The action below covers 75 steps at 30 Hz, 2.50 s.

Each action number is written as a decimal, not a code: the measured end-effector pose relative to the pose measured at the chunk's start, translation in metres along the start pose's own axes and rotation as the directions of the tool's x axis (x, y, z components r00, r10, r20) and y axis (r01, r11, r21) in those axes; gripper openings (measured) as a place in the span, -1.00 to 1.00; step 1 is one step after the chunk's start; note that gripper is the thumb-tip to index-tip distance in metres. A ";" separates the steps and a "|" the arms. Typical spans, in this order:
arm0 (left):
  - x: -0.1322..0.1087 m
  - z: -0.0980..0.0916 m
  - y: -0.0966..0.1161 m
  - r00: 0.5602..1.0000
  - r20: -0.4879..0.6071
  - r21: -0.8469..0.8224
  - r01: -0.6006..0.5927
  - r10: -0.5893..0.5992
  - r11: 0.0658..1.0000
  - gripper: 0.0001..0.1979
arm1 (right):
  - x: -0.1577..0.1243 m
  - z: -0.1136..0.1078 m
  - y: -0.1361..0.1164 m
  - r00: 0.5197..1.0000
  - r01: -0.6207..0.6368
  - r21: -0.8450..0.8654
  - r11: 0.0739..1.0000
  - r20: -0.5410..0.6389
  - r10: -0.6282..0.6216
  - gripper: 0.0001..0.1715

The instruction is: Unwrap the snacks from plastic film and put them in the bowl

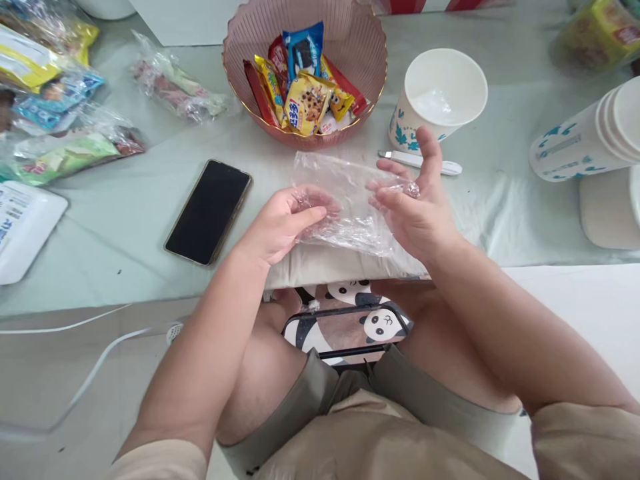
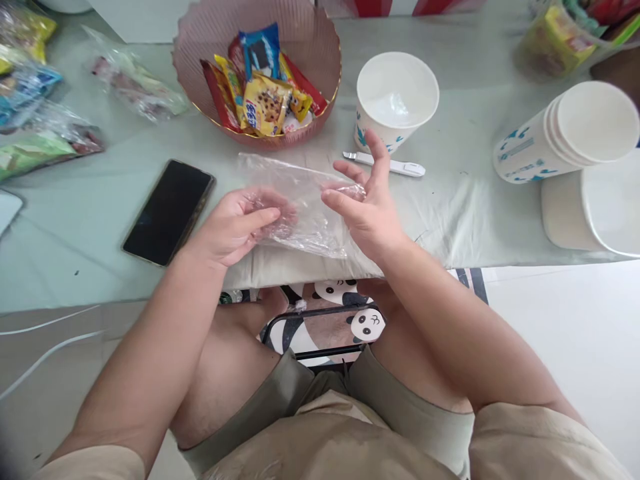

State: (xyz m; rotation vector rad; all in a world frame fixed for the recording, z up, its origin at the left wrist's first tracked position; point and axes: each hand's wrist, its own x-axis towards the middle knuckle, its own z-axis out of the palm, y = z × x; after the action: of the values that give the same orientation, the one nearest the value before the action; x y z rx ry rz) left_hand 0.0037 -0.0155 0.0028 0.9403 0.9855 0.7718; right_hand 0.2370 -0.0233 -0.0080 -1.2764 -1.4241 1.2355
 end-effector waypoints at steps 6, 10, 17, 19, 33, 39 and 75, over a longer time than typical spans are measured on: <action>0.001 0.011 0.002 0.989 -0.136 -0.126 -0.081 0.063 0.989 -0.74 | -0.003 0.012 -0.005 0.985 -0.154 0.271 0.950 0.124 0.124 -0.27; 0.003 0.006 -0.001 0.982 -0.164 0.002 -0.098 0.097 0.995 -0.80 | -0.007 0.015 -0.018 0.987 -0.156 0.110 0.982 0.061 0.150 -0.64; 0.003 0.002 -0.001 0.978 -0.123 -0.027 -0.174 0.169 0.984 -0.74 | -0.007 0.011 -0.017 0.990 -0.132 0.244 0.961 0.078 0.116 -0.58; 0.002 0.000 0.001 0.977 -0.087 -0.046 -0.197 0.192 0.979 -0.76 | -0.007 0.010 -0.015 0.979 -0.152 0.279 0.948 0.171 0.106 -0.56; -0.002 -0.012 0.007 0.974 -0.071 0.090 -0.208 0.215 0.974 -0.70 | -0.010 0.001 -0.017 0.990 0.075 -0.030 0.997 0.121 -0.070 -0.38; 0.000 -0.013 -0.002 0.954 0.053 0.221 -0.300 0.296 0.928 -0.71 | -0.008 0.014 -0.026 0.906 -0.173 0.020 0.985 0.395 0.151 -0.47; 0.000 0.021 -0.014 0.891 0.022 0.321 -0.436 0.454 0.841 -0.93 | -0.016 0.029 -0.017 0.992 -0.112 0.150 0.982 0.070 0.103 -0.16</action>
State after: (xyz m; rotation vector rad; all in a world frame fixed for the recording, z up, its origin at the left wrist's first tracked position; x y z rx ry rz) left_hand 0.0249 -0.0271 -0.0052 1.4712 0.9663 1.0512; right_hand 0.2084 -0.0427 0.0044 -1.2317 -1.2904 1.4402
